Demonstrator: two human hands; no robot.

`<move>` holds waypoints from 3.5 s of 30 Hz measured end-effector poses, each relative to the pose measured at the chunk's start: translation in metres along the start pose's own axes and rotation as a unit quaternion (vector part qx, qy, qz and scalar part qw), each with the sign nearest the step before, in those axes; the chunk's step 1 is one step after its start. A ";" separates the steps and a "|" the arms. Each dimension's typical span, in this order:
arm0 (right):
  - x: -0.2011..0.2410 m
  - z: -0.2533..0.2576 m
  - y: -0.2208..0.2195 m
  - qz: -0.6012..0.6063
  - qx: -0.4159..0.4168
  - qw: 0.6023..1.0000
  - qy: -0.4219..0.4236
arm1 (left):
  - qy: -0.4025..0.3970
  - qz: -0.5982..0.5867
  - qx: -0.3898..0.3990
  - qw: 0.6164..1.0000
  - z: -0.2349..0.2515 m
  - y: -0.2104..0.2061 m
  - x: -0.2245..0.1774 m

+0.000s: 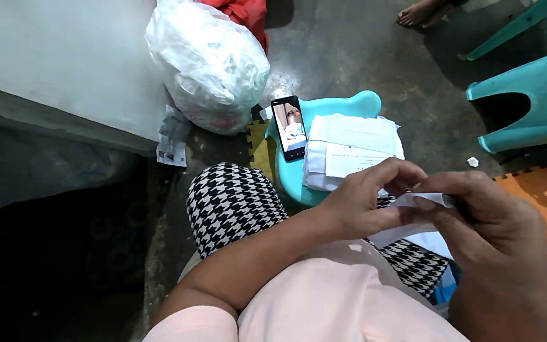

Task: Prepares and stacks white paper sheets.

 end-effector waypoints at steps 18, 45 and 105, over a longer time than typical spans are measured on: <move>-0.011 0.006 0.037 0.051 -0.160 0.985 0.047 | 0.109 -0.110 0.059 0.986 -0.027 0.000 0.026; -0.087 -0.012 0.022 0.280 -0.218 0.919 -0.174 | 0.245 -0.171 -0.200 0.933 -0.033 0.040 0.057; -0.130 0.039 -0.002 -0.166 0.017 0.935 -0.312 | 0.396 0.325 0.004 0.859 0.003 0.119 0.074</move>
Point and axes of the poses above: each hand's wrist, its own z-axis towards the middle knuckle, its own y-axis out of the back of the hand, x = y × z, the point moved 5 cm from there along z, towards the middle knuckle, and after that the axes turned 9 degrees about z, right-handed, at the moved point
